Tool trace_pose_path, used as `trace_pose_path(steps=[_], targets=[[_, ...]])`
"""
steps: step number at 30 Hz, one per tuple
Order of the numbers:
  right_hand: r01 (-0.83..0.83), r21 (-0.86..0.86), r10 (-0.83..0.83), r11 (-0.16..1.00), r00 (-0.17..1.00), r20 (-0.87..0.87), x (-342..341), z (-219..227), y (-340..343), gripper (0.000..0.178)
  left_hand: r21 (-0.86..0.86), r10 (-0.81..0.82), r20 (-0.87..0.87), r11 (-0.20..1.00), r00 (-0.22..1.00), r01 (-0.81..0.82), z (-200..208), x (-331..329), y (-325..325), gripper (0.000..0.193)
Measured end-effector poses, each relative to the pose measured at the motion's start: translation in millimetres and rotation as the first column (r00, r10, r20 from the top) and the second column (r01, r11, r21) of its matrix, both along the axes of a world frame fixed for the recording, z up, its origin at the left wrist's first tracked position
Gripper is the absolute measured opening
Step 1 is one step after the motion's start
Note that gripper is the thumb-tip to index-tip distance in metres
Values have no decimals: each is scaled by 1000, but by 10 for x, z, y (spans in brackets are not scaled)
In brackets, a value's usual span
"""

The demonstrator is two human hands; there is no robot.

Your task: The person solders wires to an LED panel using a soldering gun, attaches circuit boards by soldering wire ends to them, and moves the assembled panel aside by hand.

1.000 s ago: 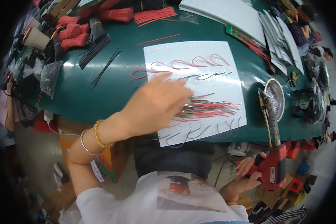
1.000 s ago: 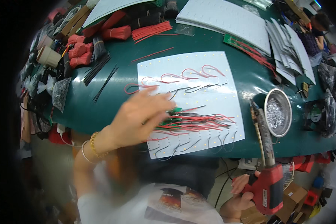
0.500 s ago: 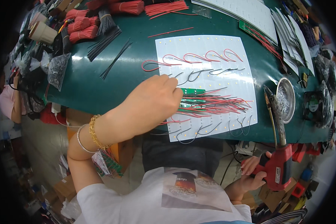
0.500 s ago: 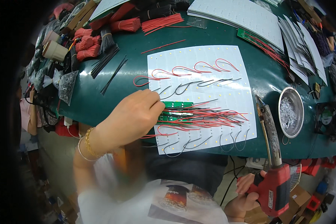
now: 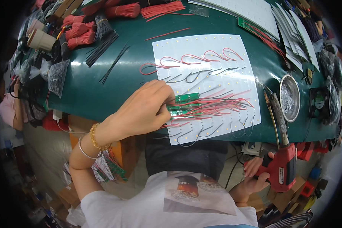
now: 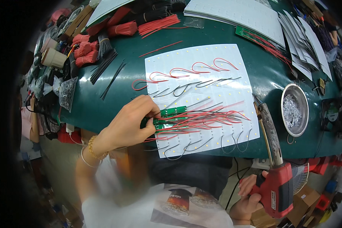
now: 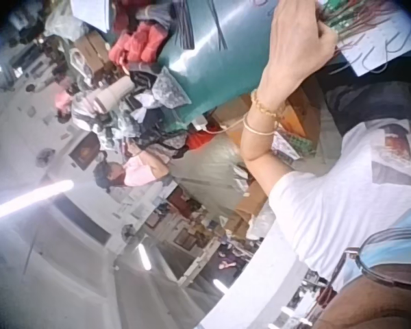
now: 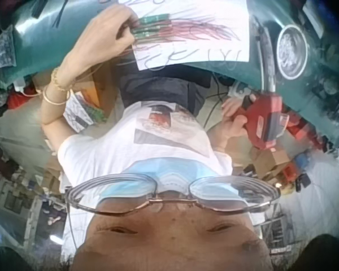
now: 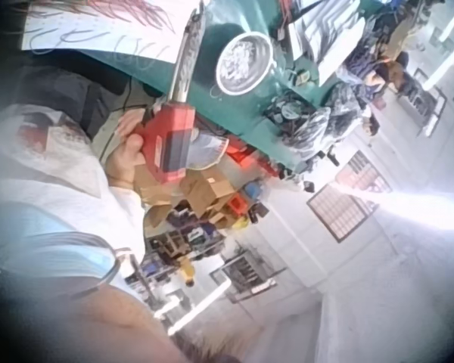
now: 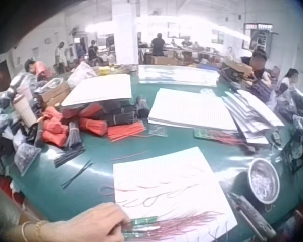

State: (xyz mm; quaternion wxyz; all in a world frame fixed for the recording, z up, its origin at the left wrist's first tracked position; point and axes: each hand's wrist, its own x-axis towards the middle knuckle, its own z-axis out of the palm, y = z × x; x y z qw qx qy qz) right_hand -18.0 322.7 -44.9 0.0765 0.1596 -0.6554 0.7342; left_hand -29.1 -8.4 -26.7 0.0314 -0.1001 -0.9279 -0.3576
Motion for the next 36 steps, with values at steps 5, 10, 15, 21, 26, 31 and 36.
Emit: trace_pose_path(steps=[5, 10, 15, 21, 26, 31, 36], targets=[[-18, -8, 18, 1000, 1000, -6, -11, 12, -35, 63, 114, -5, 74, 993, 997, -3, 112, 9, -35, 17], [-10, -2, 10, 1000, 1000, 3, -10, 28, -87, 63, 699, -42, 264, 697, 964, -161, 303, 14, -95, 7], [-34, 6, 34, 999, 999, 9, -3, 55, -190, 66, 714, 323, 197, 600, 926, -361, 193, 2, -152, 14], [-197, 202, 209, 959, 977, -44, -63, 126, -206, 68, 557, 393, 247, 691, 886, -461, 129, -9, -301, 6], [-194, 464, 304, 864, 936, -176, -131, 48, -196, 79, 238, 354, 94, 899, 930, -367, 18, -86, -457, 7], [-146, 175, 70, 974, 921, 383, -73, 211, -815, 98, 62, 315, 44, 946, 948, -317, -108, -87, -460, 9], [-327, 197, 161, 924, 802, 575, -162, 297, -926, 93, 31, 326, -2, 945, 946, -325, -86, -87, -420, 8]])
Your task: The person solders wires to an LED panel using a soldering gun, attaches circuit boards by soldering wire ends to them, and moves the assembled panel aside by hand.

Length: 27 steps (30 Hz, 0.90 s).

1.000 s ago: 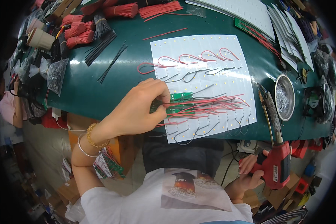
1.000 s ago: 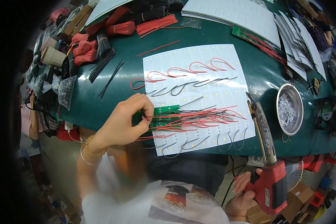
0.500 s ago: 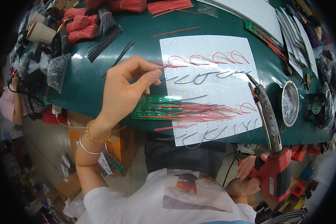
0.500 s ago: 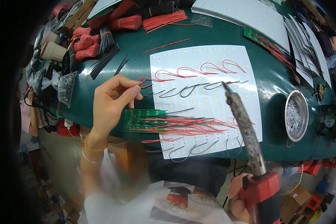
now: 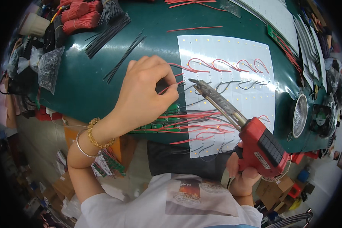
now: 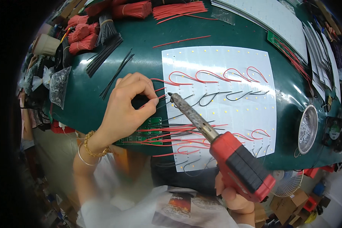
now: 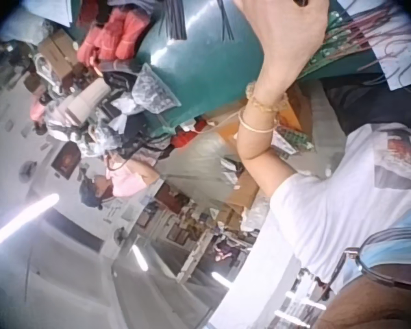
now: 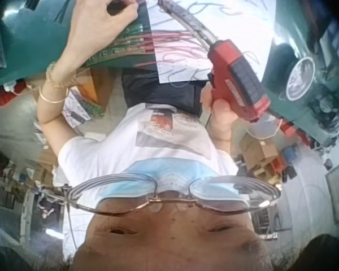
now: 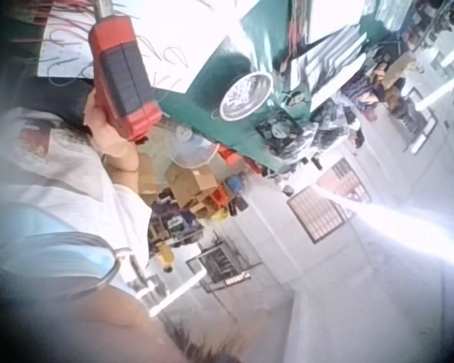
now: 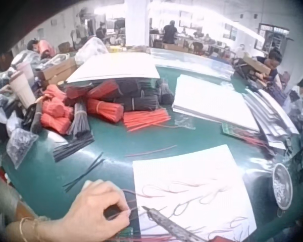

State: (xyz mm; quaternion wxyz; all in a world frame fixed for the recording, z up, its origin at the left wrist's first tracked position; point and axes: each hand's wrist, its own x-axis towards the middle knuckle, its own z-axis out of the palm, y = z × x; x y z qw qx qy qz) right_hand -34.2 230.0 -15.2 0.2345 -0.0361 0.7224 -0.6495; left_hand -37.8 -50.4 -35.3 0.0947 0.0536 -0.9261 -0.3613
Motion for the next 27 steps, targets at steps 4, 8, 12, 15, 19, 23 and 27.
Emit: trace_pose_path(steps=[4, 8, 12, 15, 19, 23, 27], targets=[[5, -6, -5, 1000, 997, -72, -7, -62, -55, 87, -26, 4, -44, 1000, 999, -5, -48, -14, 10, 9], [-1, 109, 15, 994, 992, -122, 59, -233, 177, 84, -35, 25, -54, 999, 998, -27, -54, -3, 17, 10], [-23, 18, 24, 1000, 999, -31, 38, -106, 59, 84, -57, 8, -78, 998, 997, -12, -60, -25, 26, 11], [7, -78, -10, 997, 999, -41, 30, -94, 63, 87, -65, 9, -79, 998, 997, -15, -70, -11, 23, 11], [75, -31, -76, 997, 997, -27, 14, -39, -25, 90, -73, 14, -70, 997, 997, -20, -54, -6, 33, 11], [23, 25, -21, 999, 997, -79, -19, -90, -35, 89, -65, 13, -93, 998, 996, -19, -68, -18, 33, 11], [30, -18, -31, 999, 998, -61, -43, -106, -73, 85, -65, 6, -129, 998, 992, -15, -85, -37, 20, 9]])
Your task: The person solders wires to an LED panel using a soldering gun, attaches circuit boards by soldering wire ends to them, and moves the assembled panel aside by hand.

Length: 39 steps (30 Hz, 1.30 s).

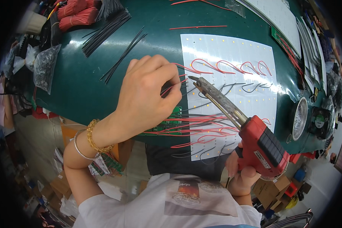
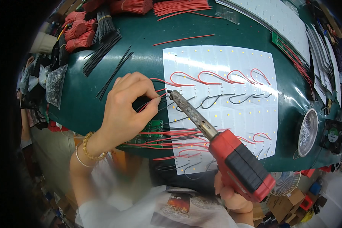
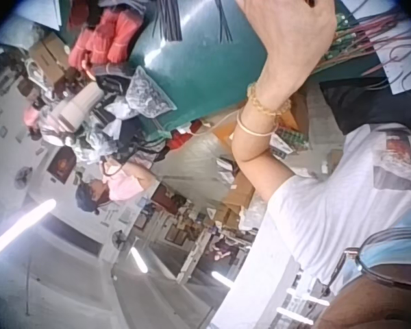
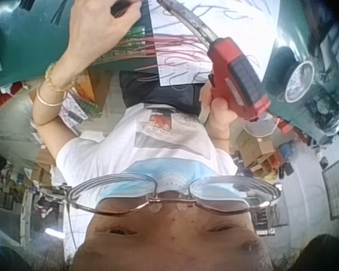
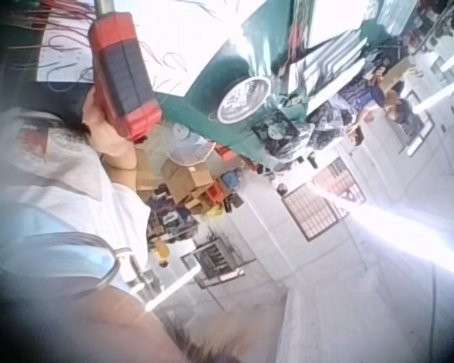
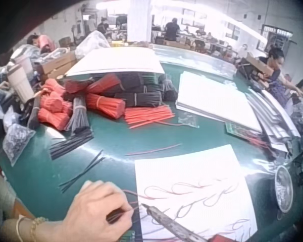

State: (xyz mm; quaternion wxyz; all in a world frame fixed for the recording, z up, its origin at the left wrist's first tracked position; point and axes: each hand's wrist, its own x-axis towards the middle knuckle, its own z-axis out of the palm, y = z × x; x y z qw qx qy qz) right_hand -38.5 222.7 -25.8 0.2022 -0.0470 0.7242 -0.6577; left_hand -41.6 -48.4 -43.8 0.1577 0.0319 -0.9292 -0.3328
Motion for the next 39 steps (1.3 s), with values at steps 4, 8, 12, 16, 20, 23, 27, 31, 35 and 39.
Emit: trace_pose_path(steps=[4, 8, 12, 16, 20, 23, 27, 31, 35, 39], targets=[[-26, 140, 46, 990, 989, -143, 36, -258, 316, 82, -17, -7, 45, 1000, 999, 7, 60, -19, -3, 9], [-53, 153, 79, 987, 983, -167, 40, -242, 281, 79, -33, -4, 22, 999, 1000, 4, 42, -35, 14, 9], [-11, 67, 18, 998, 994, -105, 48, -120, 151, 81, -20, -7, 30, 1000, 1000, 8, 37, -56, 9, 9], [57, -65, -57, 996, 998, -8, 63, -33, 69, 86, -28, -8, 36, 1000, 999, 9, 37, -28, -1, 9], [-37, -100, 35, 994, 999, -17, 65, -147, 207, 87, -47, 10, 72, 999, 997, -7, 57, 1, -15, 9], [-39, -151, 35, 988, 999, -32, 98, -85, 146, 86, -40, -12, 48, 999, 999, 14, 97, 29, -50, 8], [65, -218, -87, 974, 992, -92, 121, -36, 215, 81, -163, -71, -79, 985, 994, 57, 398, 204, -130, 12], [48, -293, -90, 955, 987, -130, 99, -48, 262, 76, -225, -254, 171, 931, 952, 289, 475, 460, -17, 16], [29, -298, -72, 954, 988, -135, 121, -70, 331, 75, -330, -221, 326, 884, 919, 330, 482, 518, 4, 21], [-18, -322, -26, 947, 991, -133, 130, -117, 405, 76, -380, -195, 356, 863, 914, 332, 468, 507, 65, 23]])
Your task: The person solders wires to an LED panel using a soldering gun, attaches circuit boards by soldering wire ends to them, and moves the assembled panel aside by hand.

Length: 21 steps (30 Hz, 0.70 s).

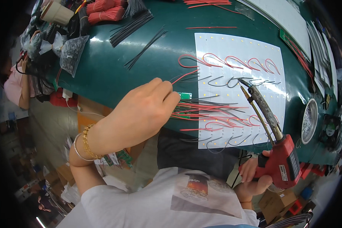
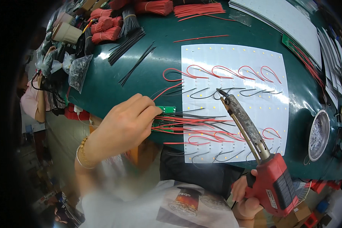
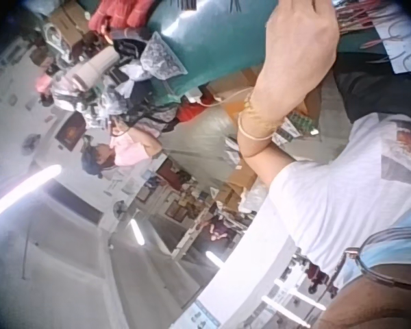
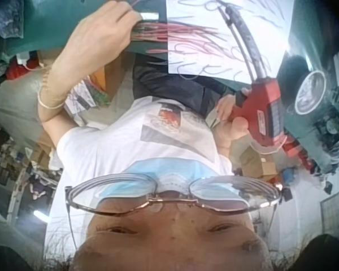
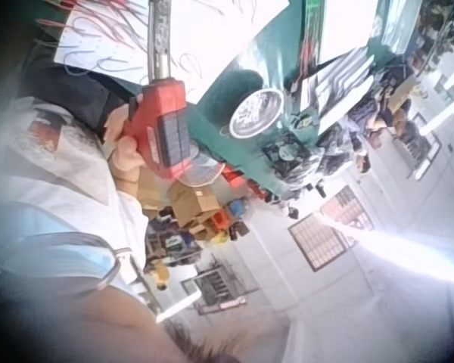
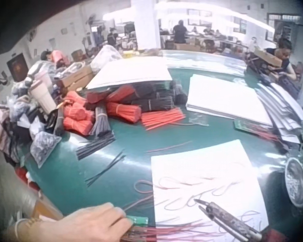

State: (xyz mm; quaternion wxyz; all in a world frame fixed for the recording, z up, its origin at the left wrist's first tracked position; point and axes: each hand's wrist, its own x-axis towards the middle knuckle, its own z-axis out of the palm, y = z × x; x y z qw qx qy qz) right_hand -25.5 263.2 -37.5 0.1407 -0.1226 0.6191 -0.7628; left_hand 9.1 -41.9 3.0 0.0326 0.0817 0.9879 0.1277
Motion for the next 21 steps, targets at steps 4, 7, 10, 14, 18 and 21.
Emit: trace_pose_path(steps=[4, 7, 10, 14, 18, 21], targets=[[23, -23, -23, 999, 1000, -5, 11, -7, 41, 75, -40, -52, -100, 998, 994, 48, -53, -23, 30, 19], [14, -29, -14, 999, 1000, -18, -2, 27, 65, 74, 153, 36, -128, 988, 991, -16, -7, -39, 55, 23], [19, -49, -20, 999, 999, -32, -24, 39, 60, 73, 418, 68, -105, 908, 992, -18, 5, -91, 76, 20], [29, -53, -32, 998, 998, -49, -34, 77, 70, 73, 650, 229, -68, 749, 971, -131, -111, -247, 179, 12], [66, -48, -68, 997, 997, -46, -18, 62, 117, 74, 733, 430, 121, 569, 894, -373, -168, -428, 222, 8], [93, -16, -94, 996, 994, -49, -9, 103, 83, 75, 576, 383, -61, 768, 922, -280, -196, -513, 158, 7]])
